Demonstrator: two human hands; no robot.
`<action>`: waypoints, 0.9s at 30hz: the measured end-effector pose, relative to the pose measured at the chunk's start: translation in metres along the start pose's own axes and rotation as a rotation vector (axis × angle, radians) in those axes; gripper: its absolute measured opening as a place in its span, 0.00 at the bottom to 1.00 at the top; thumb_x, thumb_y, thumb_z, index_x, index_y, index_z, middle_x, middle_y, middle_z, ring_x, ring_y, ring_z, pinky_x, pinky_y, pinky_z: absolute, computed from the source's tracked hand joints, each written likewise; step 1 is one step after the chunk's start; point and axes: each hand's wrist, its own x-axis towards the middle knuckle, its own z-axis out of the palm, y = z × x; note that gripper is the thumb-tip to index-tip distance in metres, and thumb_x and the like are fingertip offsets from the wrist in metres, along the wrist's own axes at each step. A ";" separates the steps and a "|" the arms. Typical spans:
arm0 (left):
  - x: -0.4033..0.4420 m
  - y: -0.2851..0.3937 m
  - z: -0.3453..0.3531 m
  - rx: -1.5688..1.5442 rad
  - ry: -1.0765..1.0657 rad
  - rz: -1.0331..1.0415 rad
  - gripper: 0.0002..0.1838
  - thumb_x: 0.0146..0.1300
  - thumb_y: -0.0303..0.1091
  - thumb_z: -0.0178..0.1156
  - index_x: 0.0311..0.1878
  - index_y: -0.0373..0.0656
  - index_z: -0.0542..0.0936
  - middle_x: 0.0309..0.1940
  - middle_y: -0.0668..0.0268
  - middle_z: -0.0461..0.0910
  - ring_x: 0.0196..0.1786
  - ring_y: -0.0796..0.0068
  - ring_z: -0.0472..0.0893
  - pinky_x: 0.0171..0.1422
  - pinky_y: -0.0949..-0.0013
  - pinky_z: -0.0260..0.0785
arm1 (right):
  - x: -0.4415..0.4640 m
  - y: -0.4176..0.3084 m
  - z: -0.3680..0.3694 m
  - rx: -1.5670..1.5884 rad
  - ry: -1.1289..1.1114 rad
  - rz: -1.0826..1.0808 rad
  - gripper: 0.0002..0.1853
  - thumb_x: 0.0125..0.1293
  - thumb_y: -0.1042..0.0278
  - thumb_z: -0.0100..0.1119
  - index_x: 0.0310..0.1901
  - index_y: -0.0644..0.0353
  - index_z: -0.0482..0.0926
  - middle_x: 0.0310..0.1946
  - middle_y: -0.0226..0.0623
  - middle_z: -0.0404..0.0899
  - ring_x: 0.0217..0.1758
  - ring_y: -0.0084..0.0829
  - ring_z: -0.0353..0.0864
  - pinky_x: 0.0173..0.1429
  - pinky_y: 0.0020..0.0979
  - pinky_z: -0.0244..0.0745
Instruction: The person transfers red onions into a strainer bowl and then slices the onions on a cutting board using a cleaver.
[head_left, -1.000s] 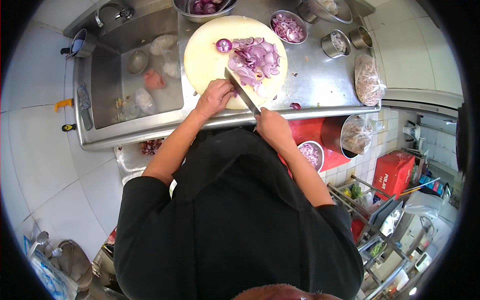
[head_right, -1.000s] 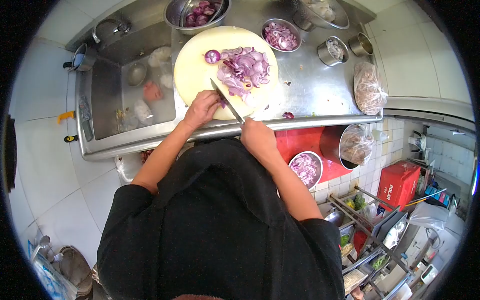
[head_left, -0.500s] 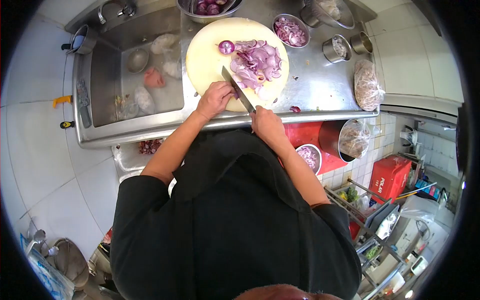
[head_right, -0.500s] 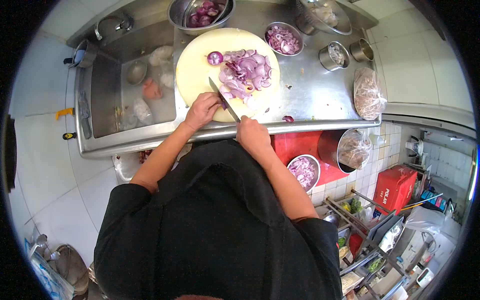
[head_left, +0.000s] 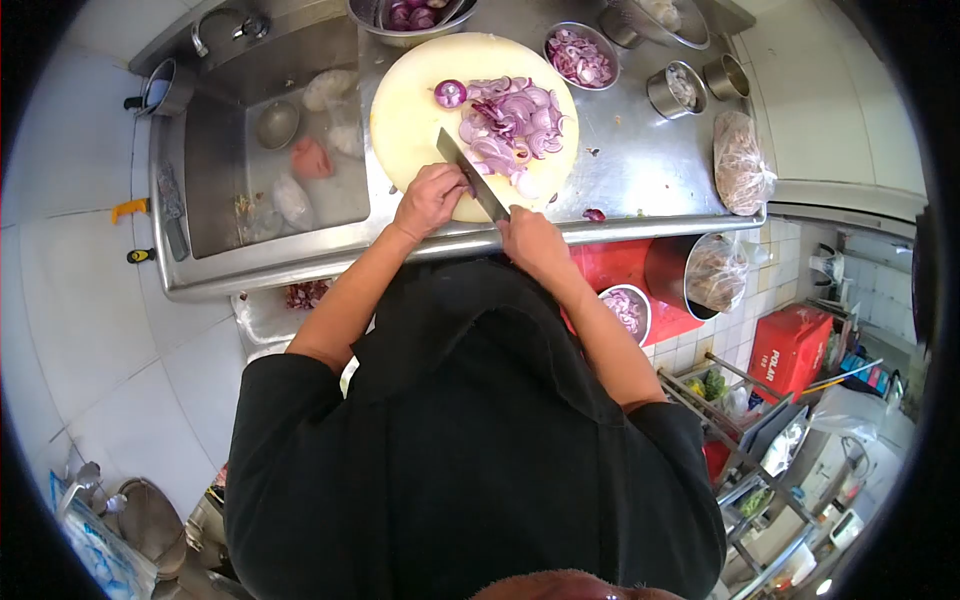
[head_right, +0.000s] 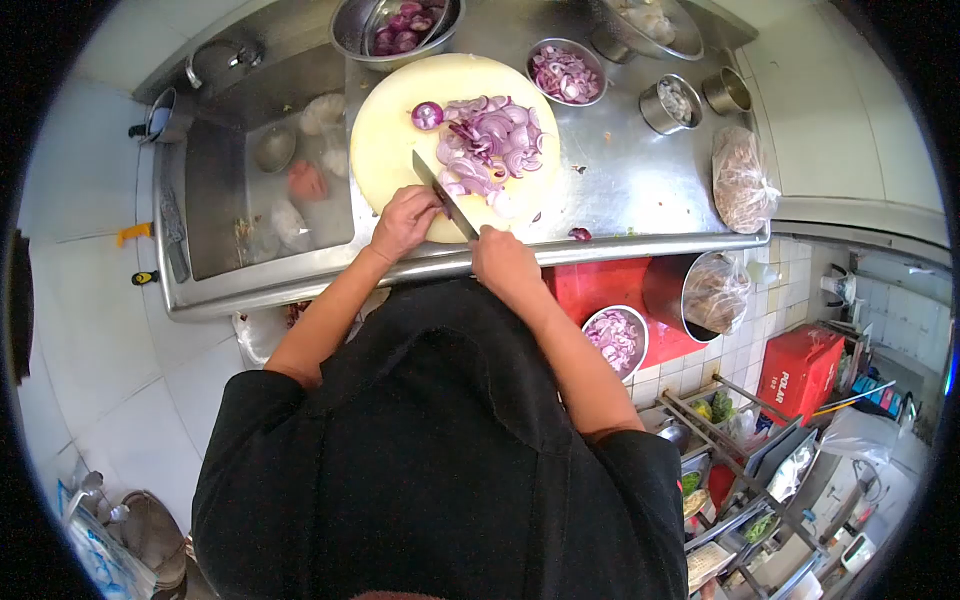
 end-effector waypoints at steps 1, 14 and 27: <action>0.001 0.000 0.001 -0.003 -0.018 0.000 0.03 0.61 0.24 0.66 0.38 0.42 0.84 0.41 0.60 0.83 0.47 0.56 0.82 0.57 0.59 0.74 | 0.005 -0.001 -0.012 0.014 -0.012 0.018 0.17 0.75 0.57 0.57 0.45 0.67 0.81 0.36 0.61 0.86 0.44 0.61 0.87 0.53 0.56 0.80; 0.091 -0.029 -0.039 0.115 0.183 -0.394 0.19 0.60 0.26 0.70 0.55 0.38 0.83 0.51 0.55 0.83 0.54 0.57 0.83 0.61 0.60 0.76 | -0.006 0.031 -0.024 0.113 -0.191 -0.040 0.21 0.75 0.52 0.57 0.50 0.66 0.82 0.44 0.62 0.85 0.51 0.63 0.84 0.58 0.57 0.77; 0.101 -0.053 -0.023 0.297 -0.040 -0.230 0.21 0.52 0.33 0.72 0.51 0.39 0.85 0.48 0.51 0.85 0.56 0.47 0.81 0.64 0.54 0.73 | -0.007 0.052 -0.018 0.183 -0.102 0.042 0.21 0.75 0.54 0.57 0.52 0.69 0.79 0.44 0.65 0.85 0.53 0.63 0.84 0.59 0.57 0.77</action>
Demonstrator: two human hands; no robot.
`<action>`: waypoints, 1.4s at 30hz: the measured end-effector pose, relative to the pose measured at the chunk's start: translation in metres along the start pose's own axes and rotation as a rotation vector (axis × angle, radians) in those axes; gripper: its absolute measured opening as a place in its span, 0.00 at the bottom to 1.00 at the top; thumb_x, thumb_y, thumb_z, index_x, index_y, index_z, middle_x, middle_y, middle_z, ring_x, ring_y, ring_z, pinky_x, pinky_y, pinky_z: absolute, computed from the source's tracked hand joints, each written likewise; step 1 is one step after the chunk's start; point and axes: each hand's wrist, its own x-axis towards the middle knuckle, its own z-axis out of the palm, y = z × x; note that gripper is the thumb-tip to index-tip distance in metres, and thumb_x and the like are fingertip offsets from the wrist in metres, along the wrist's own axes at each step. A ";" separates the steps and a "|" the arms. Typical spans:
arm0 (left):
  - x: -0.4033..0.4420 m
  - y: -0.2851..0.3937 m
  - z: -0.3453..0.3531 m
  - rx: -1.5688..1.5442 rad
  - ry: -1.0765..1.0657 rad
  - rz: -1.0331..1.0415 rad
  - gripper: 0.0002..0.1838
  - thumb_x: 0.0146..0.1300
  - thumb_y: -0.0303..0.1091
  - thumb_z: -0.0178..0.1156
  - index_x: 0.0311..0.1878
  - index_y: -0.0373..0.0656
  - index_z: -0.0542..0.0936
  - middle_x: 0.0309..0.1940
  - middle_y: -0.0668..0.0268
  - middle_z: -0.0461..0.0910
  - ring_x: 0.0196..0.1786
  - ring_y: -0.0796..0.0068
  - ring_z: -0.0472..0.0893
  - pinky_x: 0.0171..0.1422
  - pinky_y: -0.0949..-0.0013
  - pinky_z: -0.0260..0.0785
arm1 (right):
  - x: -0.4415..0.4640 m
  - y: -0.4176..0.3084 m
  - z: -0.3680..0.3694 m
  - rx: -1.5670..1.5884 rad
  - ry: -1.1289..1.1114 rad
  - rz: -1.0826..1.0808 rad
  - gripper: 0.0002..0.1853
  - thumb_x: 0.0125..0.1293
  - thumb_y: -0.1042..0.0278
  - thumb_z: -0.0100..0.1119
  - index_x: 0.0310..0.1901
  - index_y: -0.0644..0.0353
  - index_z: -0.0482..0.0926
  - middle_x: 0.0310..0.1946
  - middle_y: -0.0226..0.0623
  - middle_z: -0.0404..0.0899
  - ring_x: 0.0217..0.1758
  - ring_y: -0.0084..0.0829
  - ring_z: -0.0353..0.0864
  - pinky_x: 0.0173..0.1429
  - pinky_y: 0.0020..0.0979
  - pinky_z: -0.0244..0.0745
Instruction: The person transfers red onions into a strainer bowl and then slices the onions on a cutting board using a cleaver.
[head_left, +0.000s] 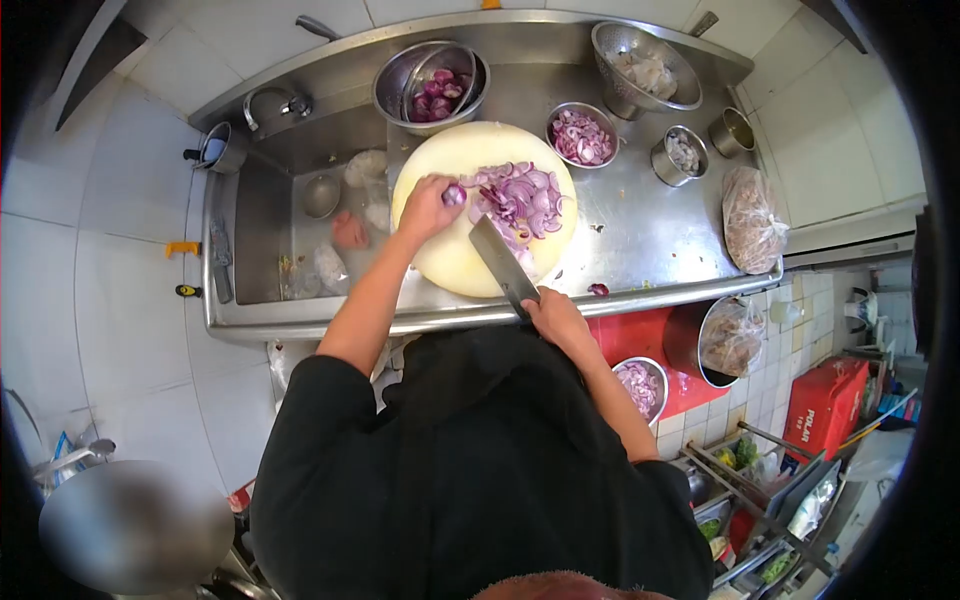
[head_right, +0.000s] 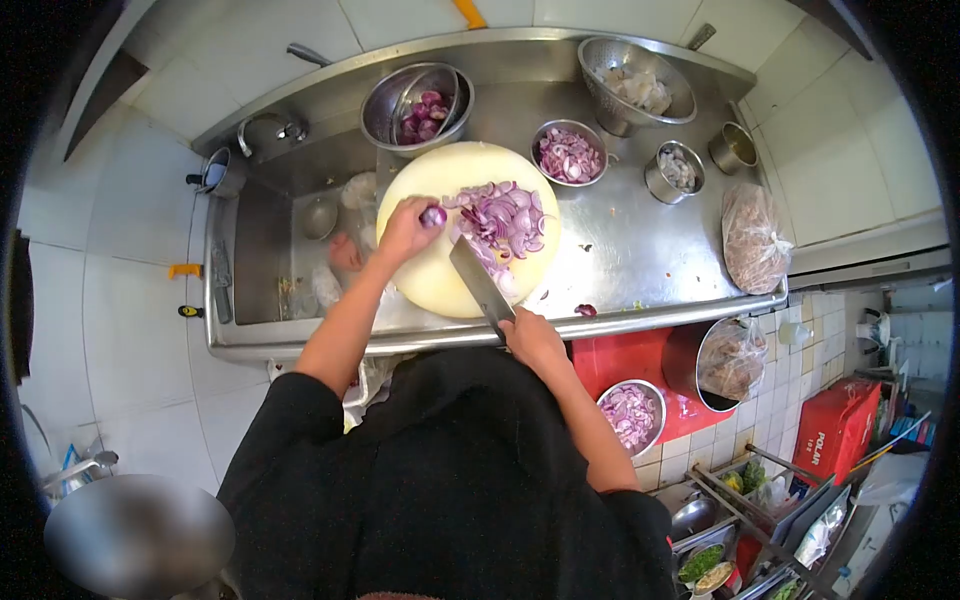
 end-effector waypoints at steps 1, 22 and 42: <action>-0.014 0.001 -0.003 0.019 -0.004 -0.014 0.22 0.52 0.34 0.73 0.52 0.40 0.85 0.48 0.51 0.84 0.56 0.48 0.81 0.63 0.54 0.74 | 0.000 -0.001 0.003 -0.012 0.014 0.008 0.21 0.75 0.54 0.57 0.52 0.69 0.79 0.44 0.65 0.85 0.52 0.62 0.84 0.59 0.57 0.77; -0.086 -0.008 -0.027 -0.305 -0.125 0.243 0.16 0.57 0.30 0.70 0.49 0.39 0.83 0.44 0.58 0.78 0.47 0.54 0.80 0.52 0.55 0.71 | -0.042 -0.107 0.041 -0.126 0.343 0.106 0.14 0.74 0.59 0.60 0.44 0.64 0.80 0.27 0.59 0.83 0.34 0.62 0.84 0.41 0.59 0.78; -0.076 0.004 -0.017 -0.328 -0.153 0.215 0.19 0.55 0.32 0.72 0.50 0.40 0.80 0.47 0.56 0.77 0.51 0.52 0.79 0.54 0.52 0.71 | 0.016 -0.066 0.049 -0.018 0.193 0.092 0.20 0.77 0.53 0.56 0.46 0.67 0.80 0.36 0.65 0.84 0.44 0.65 0.85 0.49 0.59 0.78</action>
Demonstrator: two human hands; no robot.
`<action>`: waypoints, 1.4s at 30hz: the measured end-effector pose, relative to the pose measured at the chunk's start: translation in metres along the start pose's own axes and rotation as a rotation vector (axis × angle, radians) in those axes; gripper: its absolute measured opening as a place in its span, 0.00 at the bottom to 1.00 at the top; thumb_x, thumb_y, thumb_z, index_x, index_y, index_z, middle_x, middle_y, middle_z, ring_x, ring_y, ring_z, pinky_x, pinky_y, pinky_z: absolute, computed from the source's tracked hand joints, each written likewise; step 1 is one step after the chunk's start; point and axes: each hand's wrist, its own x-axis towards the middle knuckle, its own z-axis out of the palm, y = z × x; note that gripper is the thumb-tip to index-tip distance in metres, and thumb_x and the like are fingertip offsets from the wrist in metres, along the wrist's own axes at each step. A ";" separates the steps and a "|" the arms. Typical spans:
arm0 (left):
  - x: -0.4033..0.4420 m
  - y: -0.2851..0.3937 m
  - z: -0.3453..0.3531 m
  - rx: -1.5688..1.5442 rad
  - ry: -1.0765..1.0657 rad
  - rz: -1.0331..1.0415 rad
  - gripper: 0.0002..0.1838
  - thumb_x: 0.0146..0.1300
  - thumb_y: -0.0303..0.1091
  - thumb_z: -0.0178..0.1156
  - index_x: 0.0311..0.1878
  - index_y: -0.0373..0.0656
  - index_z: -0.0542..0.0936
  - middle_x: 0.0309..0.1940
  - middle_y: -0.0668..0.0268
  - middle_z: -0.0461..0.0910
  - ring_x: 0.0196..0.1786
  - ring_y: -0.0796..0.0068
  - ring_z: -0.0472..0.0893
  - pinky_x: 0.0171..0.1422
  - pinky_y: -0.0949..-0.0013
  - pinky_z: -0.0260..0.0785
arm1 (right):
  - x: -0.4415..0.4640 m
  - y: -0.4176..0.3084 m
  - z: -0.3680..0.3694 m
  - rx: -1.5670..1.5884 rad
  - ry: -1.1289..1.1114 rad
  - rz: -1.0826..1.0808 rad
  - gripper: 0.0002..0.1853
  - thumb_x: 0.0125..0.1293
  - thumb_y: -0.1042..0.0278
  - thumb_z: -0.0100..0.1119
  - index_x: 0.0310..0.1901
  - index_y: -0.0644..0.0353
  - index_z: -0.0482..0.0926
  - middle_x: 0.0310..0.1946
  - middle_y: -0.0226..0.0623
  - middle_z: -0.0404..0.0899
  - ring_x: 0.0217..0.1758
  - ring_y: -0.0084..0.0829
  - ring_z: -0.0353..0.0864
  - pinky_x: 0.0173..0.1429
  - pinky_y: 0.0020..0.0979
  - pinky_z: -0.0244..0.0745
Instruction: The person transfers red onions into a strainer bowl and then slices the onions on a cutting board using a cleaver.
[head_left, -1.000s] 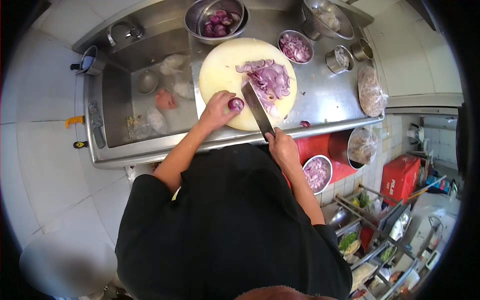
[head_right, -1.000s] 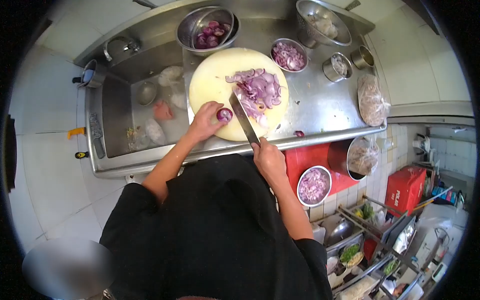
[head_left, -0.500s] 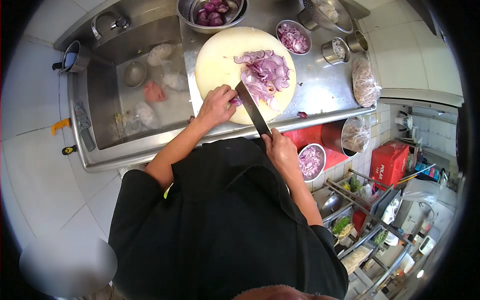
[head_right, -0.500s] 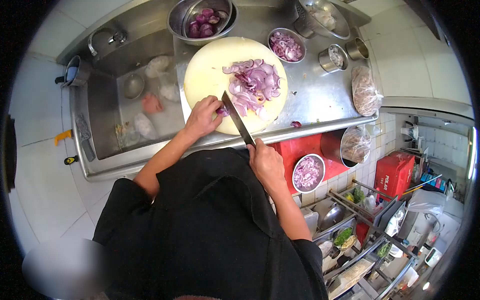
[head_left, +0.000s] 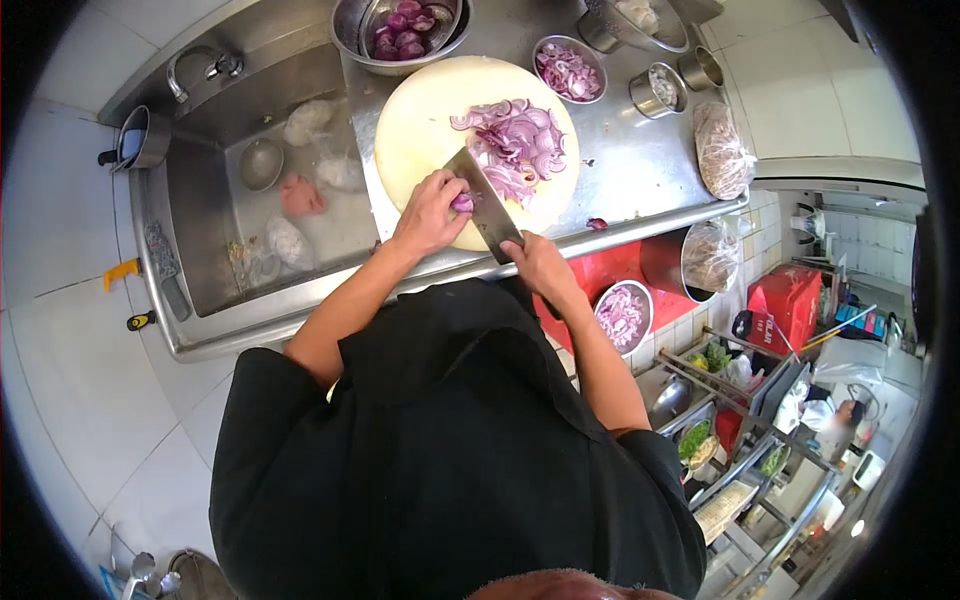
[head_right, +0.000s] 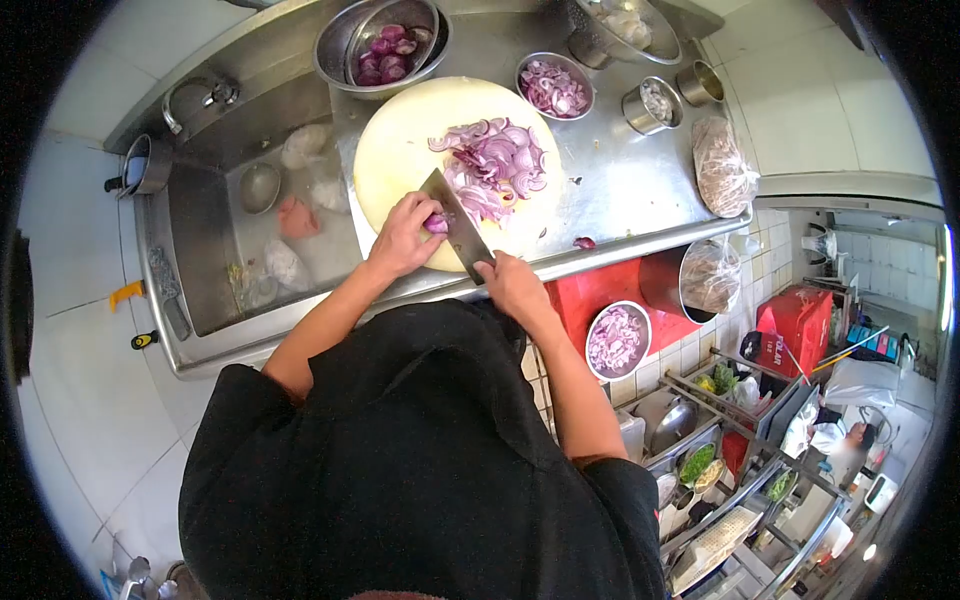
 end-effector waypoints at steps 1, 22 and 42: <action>0.003 -0.001 0.000 0.003 -0.007 0.002 0.21 0.54 0.32 0.73 0.50 0.40 0.80 0.46 0.55 0.77 0.52 0.51 0.79 0.57 0.52 0.71 | 0.002 0.004 -0.006 0.019 -0.001 -0.006 0.20 0.77 0.53 0.56 0.46 0.67 0.80 0.36 0.65 0.84 0.44 0.66 0.84 0.49 0.59 0.78; 0.008 -0.006 -0.024 0.012 -0.146 0.221 0.08 0.50 0.21 0.62 0.34 0.40 0.77 0.36 0.60 0.74 0.43 0.54 0.74 0.50 0.57 0.71 | -0.025 -0.032 0.000 -0.189 0.053 -0.001 0.16 0.76 0.58 0.56 0.43 0.66 0.80 0.29 0.58 0.85 0.36 0.58 0.88 0.43 0.55 0.83; -0.002 -0.009 -0.017 -0.039 -0.023 0.154 0.09 0.49 0.19 0.64 0.35 0.39 0.77 0.40 0.58 0.78 0.48 0.52 0.78 0.54 0.56 0.73 | -0.036 -0.042 -0.011 -0.148 0.053 0.020 0.17 0.75 0.56 0.59 0.42 0.67 0.81 0.32 0.61 0.84 0.39 0.62 0.86 0.45 0.57 0.81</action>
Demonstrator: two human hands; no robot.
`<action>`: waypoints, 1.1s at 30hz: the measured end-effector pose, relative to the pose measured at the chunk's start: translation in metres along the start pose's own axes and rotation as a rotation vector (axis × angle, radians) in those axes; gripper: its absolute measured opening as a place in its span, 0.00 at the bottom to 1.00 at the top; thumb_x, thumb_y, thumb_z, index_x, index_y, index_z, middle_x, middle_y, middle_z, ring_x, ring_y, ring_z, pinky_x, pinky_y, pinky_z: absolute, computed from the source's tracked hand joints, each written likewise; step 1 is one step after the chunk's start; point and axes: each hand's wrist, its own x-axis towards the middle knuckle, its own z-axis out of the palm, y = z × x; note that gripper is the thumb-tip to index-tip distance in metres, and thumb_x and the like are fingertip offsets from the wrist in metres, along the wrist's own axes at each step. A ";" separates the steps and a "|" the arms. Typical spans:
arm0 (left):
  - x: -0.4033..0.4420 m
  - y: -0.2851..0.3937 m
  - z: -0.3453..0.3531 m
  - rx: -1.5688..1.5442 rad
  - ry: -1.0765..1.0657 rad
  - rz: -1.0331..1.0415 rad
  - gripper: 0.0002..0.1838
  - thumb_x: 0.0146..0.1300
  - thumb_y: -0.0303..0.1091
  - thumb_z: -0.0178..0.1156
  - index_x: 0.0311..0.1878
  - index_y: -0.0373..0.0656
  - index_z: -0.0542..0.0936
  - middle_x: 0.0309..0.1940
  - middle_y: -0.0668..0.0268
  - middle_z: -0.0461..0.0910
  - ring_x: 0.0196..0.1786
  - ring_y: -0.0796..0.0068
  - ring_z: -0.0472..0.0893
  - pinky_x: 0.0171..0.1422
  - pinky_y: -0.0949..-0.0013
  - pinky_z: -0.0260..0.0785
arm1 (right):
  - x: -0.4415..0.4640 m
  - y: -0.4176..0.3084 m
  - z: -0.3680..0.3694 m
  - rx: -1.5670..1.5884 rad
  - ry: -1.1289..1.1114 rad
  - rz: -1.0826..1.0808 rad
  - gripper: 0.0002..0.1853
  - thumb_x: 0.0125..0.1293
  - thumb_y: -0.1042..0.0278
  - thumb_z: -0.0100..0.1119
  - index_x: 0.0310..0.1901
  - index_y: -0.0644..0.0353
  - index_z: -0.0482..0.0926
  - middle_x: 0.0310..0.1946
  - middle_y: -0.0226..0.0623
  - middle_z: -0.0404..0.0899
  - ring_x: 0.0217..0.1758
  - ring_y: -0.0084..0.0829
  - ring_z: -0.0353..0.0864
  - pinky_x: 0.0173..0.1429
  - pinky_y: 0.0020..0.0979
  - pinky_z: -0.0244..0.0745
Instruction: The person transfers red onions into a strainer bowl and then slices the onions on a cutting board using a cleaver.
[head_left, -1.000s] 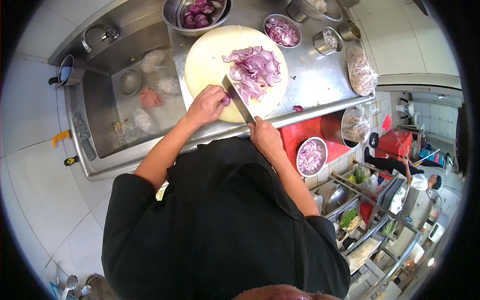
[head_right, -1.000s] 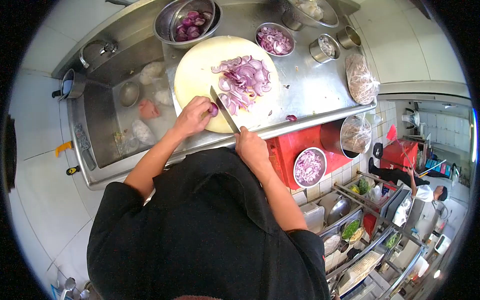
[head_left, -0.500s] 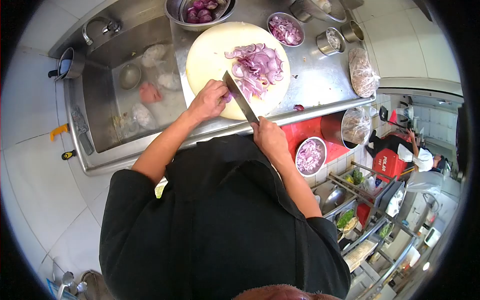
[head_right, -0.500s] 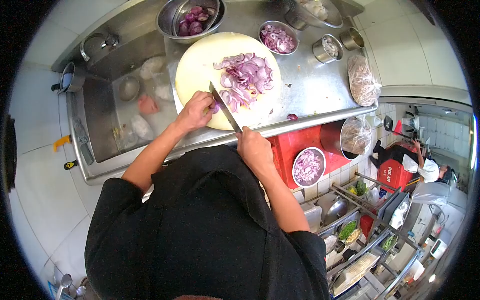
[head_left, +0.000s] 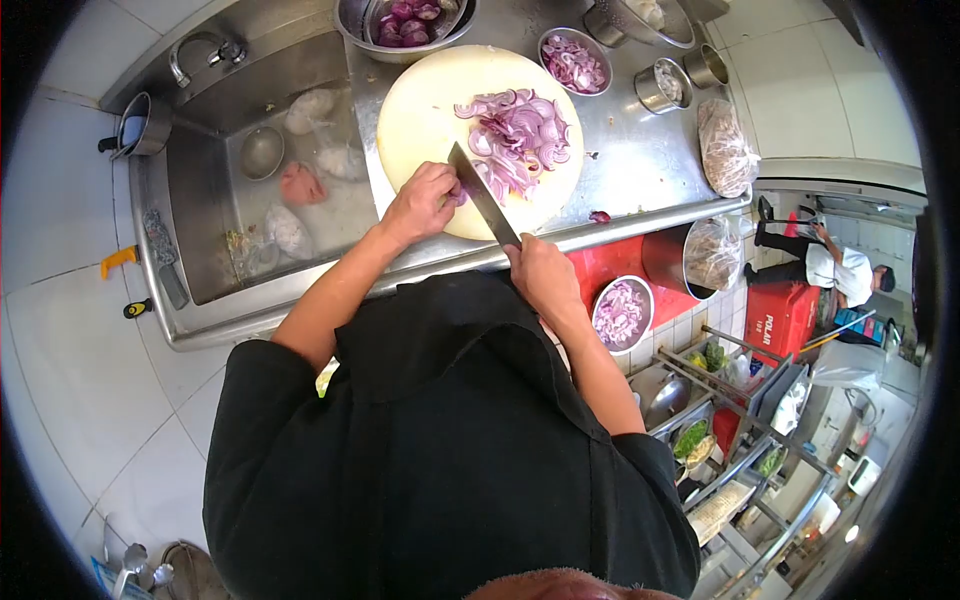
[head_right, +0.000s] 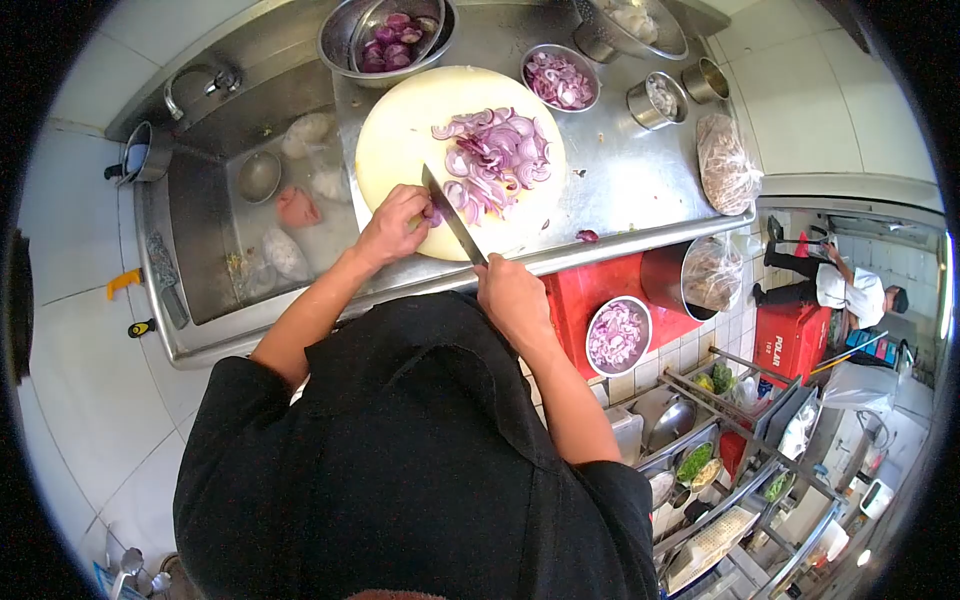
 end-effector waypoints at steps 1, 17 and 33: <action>0.000 0.000 0.001 0.002 0.010 -0.001 0.09 0.49 0.19 0.64 0.35 0.39 0.77 0.40 0.58 0.78 0.48 0.52 0.78 0.54 0.56 0.73 | -0.003 0.000 -0.001 0.027 0.020 -0.012 0.18 0.75 0.56 0.59 0.42 0.67 0.81 0.32 0.62 0.84 0.39 0.63 0.86 0.45 0.57 0.81; -0.008 -0.003 0.005 -0.003 0.025 -0.020 0.10 0.51 0.20 0.65 0.38 0.39 0.79 0.44 0.56 0.79 0.49 0.51 0.78 0.57 0.56 0.73 | 0.004 0.001 -0.003 -0.017 -0.052 0.010 0.18 0.75 0.56 0.58 0.42 0.67 0.82 0.33 0.62 0.85 0.40 0.61 0.87 0.47 0.57 0.82; 0.013 0.025 0.005 0.364 -0.171 -0.341 0.14 0.60 0.36 0.68 0.46 0.39 0.83 0.37 0.56 0.82 0.45 0.50 0.83 0.53 0.53 0.76 | 0.032 0.031 0.008 0.044 -0.014 0.072 0.21 0.75 0.52 0.58 0.45 0.67 0.82 0.41 0.61 0.86 0.48 0.61 0.86 0.55 0.56 0.80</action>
